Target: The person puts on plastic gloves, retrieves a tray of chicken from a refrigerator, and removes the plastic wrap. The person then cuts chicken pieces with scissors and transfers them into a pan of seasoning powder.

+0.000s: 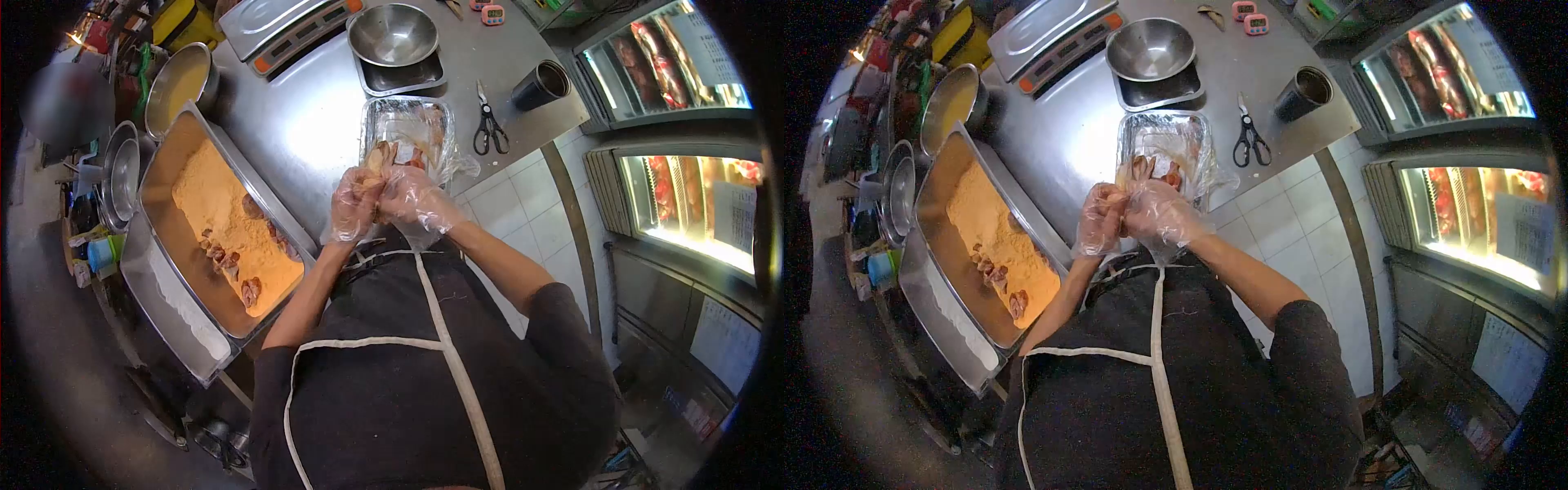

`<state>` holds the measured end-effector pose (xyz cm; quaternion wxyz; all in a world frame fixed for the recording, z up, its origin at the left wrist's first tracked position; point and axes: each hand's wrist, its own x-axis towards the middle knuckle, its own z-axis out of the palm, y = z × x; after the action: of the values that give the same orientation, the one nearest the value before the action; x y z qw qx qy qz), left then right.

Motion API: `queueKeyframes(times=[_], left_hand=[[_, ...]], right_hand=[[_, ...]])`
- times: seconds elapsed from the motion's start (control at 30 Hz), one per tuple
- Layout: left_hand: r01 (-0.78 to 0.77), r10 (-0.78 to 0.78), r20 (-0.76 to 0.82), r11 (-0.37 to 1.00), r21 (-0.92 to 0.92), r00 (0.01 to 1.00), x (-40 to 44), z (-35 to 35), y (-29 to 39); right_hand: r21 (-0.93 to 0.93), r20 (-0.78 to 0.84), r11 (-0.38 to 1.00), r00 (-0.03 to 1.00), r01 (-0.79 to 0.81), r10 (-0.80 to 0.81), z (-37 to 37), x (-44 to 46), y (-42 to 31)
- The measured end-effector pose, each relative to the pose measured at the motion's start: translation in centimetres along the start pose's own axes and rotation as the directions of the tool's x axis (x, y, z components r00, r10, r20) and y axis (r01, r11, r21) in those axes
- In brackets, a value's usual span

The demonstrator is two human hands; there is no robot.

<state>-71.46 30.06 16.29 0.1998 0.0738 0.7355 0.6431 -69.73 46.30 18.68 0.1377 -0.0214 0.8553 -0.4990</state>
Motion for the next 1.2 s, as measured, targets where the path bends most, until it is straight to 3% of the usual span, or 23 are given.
queueKeyframes(times=[0.1,0.17,0.3,0.33,0.4,0.47,0.53,0.6,0.63,0.7,0.73,0.77,0.8,0.83,0.9,0.93,1.0,1.03,1.1,1.13,1.2], left_hand=[[0.005,-0.024,-0.125,0.989,-0.149,0.992,-0.5,0.7,-1.5],[-0.074,0.073,-0.219,0.997,0.003,0.973,0.0,0.5,-2.5],[-0.147,0.171,-0.299,0.984,0.099,0.939,0.0,0.1,-0.7],[0.051,-0.065,-0.300,0.997,-0.054,0.952,-0.2,-0.3,0.7],[0.248,-0.297,-0.274,0.948,-0.198,0.915,-0.5,-0.9,1.5],[0.158,-0.273,-0.323,0.927,-0.341,0.906,0.0,-1.1,1.5],[0.160,-0.315,-0.377,0.907,-0.390,0.871,0.8,-1.2,-1.4],[0.121,-0.274,-0.473,0.936,-0.329,0.837,1.0,-1.5,-1.5],[0.106,-0.253,-0.518,0.949,-0.296,0.817,1.1,-1.6,-1.6],[0.175,-0.297,-0.313,0.915,-0.364,0.902,0.6,-2.9,0.2],[0.173,-0.297,-0.316,0.915,-0.365,0.901,0.6,-2.8,-0.3],[0.080,-0.197,-0.316,0.934,-0.347,0.928,0.6,-2.4,-0.4],[-0.017,-0.093,-0.316,0.944,-0.331,0.944,0.8,-2.0,-0.5],[-0.021,-0.091,-0.318,0.943,-0.331,0.944,0.7,-1.8,-0.6],[0.164,-0.204,-0.029,0.857,-0.489,0.979,-0.4,-1.3,2.8],[0.225,-0.236,0.029,0.869,-0.441,0.971,-0.7,-1.4,5.0],[0.166,-0.190,0.001,0.856,-0.490,0.982,-0.4,-1.2,-0.3],[0.105,-0.145,-0.032,0.837,-0.538,0.989,-0.2,-1.0,-2.2],[0.144,-0.194,-0.038,0.833,-0.535,0.980,0.0,-0.6,-1.7],[0.180,-0.241,-0.049,0.830,-0.528,0.969,0.0,-0.4,-1.3],[0.138,-0.211,-0.087,0.849,-0.510,0.974,-0.4,-0.4,-0.7]], right_hand=[[0.055,0.013,0.996,0.998,0.064,-0.065,1.0,0.1,0.1],[-0.061,0.018,0.997,0.998,0.055,-0.054,0.5,-0.2,-0.5],[-0.159,0.060,0.982,0.994,0.105,-0.097,0.8,-0.5,-0.4],[-0.062,0.055,0.989,0.990,0.132,-0.129,0.4,-0.9,-1.0],[0.044,0.053,0.986,0.985,0.162,-0.165,-0.1,-1.7,-2.1],[0.147,0.101,0.980,0.984,0.133,-0.148,-0.6,-2.0,-3.3],[0.114,0.146,0.987,0.981,0.113,-0.129,-1.5,-1.4,-5.3],[0.084,0.185,0.993,0.977,0.088,-0.102,-1.1,-0.8,-5.1],[0.165,0.202,0.984,0.975,0.063,-0.096,-0.3,-0.5,-3.7],[0.244,0.221,0.969,0.971,0.033,-0.089,-0.2,-0.1,-3.4],[0.262,0.150,0.965,0.986,0.031,-0.073,-0.4,0.2,-3.6],[0.279,0.079,0.960,0.995,0.031,-0.055,-0.7,0.4,-3.9],[0.286,-0.025,0.943,0.985,0.172,-0.172,-0.4,1.1,-2.5],[0.283,-0.024,0.943,0.984,0.174,-0.175,-0.7,1.4,-2.1],[0.237,0.066,0.969,0.996,-0.066,0.052,-1.0,1.7,-1.7],[0.237,0.065,0.969,0.997,-0.066,0.052,-1.2,1.5,-2.1],[0.053,0.143,0.984,0.976,-0.171,0.162,-1.8,0.8,-3.4],[0.051,0.141,0.983,0.976,-0.174,0.165,-1.4,0.6,-3.0],[0.155,0.236,0.975,0.964,-0.161,0.122,0.0,0.3,-1.3],[0.100,0.191,0.993,0.981,-0.056,0.036,0.2,0.2,-0.7],[0.173,0.246,0.985,0.969,-0.029,-0.015,0.0,0.2,-1.0]])
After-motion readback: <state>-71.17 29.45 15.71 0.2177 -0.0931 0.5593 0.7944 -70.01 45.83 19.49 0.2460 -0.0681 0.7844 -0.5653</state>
